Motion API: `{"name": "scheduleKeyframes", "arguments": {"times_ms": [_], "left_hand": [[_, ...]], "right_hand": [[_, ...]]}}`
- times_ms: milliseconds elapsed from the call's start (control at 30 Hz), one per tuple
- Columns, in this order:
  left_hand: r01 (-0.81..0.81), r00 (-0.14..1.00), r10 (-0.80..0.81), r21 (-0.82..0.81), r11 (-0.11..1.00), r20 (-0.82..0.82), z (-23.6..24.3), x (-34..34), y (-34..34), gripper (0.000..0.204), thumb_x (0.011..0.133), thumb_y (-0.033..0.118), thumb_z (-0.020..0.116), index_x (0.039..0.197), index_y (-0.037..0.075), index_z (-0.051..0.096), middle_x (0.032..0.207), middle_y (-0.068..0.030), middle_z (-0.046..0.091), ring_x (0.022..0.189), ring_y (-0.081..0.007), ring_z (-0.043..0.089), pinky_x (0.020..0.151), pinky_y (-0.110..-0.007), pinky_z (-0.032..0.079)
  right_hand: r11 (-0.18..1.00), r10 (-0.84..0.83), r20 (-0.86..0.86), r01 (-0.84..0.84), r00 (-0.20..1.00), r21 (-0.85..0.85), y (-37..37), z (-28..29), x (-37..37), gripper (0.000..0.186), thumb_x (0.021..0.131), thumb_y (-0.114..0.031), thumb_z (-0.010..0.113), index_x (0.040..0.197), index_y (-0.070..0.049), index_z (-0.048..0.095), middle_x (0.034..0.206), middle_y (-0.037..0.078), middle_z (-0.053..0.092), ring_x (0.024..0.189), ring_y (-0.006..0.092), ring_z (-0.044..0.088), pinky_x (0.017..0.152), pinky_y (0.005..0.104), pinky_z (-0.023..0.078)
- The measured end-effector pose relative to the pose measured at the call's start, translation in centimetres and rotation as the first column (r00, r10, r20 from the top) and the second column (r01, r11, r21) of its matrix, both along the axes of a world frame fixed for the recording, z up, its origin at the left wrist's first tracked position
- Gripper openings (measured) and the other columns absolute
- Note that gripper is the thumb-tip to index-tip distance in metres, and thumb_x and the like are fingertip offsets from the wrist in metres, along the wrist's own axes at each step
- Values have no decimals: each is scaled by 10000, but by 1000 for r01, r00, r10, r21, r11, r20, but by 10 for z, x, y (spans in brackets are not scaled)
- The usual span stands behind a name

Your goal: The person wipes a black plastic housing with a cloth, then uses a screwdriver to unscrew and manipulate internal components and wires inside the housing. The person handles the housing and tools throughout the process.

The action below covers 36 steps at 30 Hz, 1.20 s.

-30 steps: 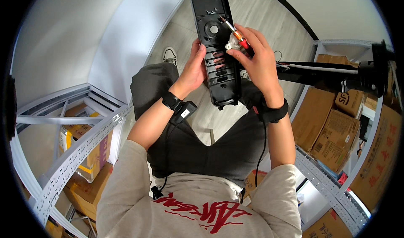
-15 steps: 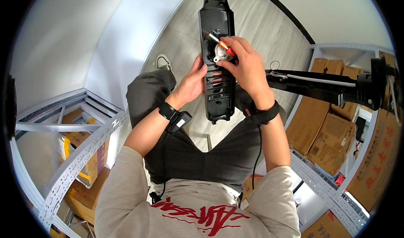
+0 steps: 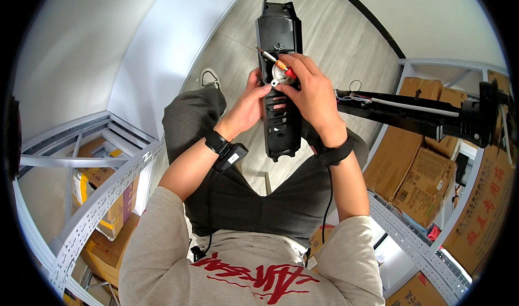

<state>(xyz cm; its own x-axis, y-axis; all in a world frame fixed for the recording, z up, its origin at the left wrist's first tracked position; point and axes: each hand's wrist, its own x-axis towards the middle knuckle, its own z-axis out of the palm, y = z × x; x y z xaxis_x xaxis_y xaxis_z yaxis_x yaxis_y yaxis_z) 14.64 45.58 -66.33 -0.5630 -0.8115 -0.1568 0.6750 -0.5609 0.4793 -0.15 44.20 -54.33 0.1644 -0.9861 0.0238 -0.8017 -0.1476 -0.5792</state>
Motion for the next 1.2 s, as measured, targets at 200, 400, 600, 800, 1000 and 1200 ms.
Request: {"name": "scheduleKeyframes", "arguments": {"times_ms": [200,400,600,800,1000,1200], "left_hand": [[-48,986,47,3,999,158,-5,-6,2,482,996,199,587,1361,125,280,1281,-49,462,1121,-119,504,863,-303,499],[-87,982,86,1,996,166,-4,-6,0,463,986,196,603,1327,120,300,1291,-47,468,1135,-141,530,848,-347,548],[-110,975,116,-42,993,187,-1,-2,-2,505,952,191,651,1314,95,312,1299,-70,476,1175,-166,535,865,-379,562],[-118,972,114,7,993,205,6,-3,-1,497,952,203,651,1309,98,322,1275,-77,496,1147,-166,541,838,-359,567],[-155,950,162,-47,987,266,6,-3,-2,514,944,176,659,1321,74,324,1267,-72,508,1128,-161,542,881,-336,529],[-167,940,188,-97,981,284,0,-4,-2,536,941,88,631,1404,74,360,1311,-60,519,1189,-153,518,1005,-326,435]], "right_hand": [[1000,10,9,-10,1000,-20,7,-20,-1,551,733,-77,785,1249,-89,595,1263,98,606,1031,316,651,844,376,557],[982,-107,164,130,981,-139,13,-22,-9,609,713,-126,834,1267,-64,587,1325,135,583,1130,325,625,919,363,521],[917,-383,293,398,876,11,28,-17,-19,439,756,-124,827,1153,-51,656,1076,36,618,713,82,518,617,227,444],[937,-341,260,348,903,21,32,-21,-8,386,758,-125,821,1110,-56,677,1045,35,608,686,106,531,604,249,449],[943,-330,262,331,907,44,31,-36,-2,360,778,-153,817,1099,-53,690,1052,46,607,771,136,565,682,266,471],[951,-309,204,309,929,31,30,-40,-4,339,787,-170,810,1078,-39,698,996,61,611,800,200,581,752,306,490]]}}
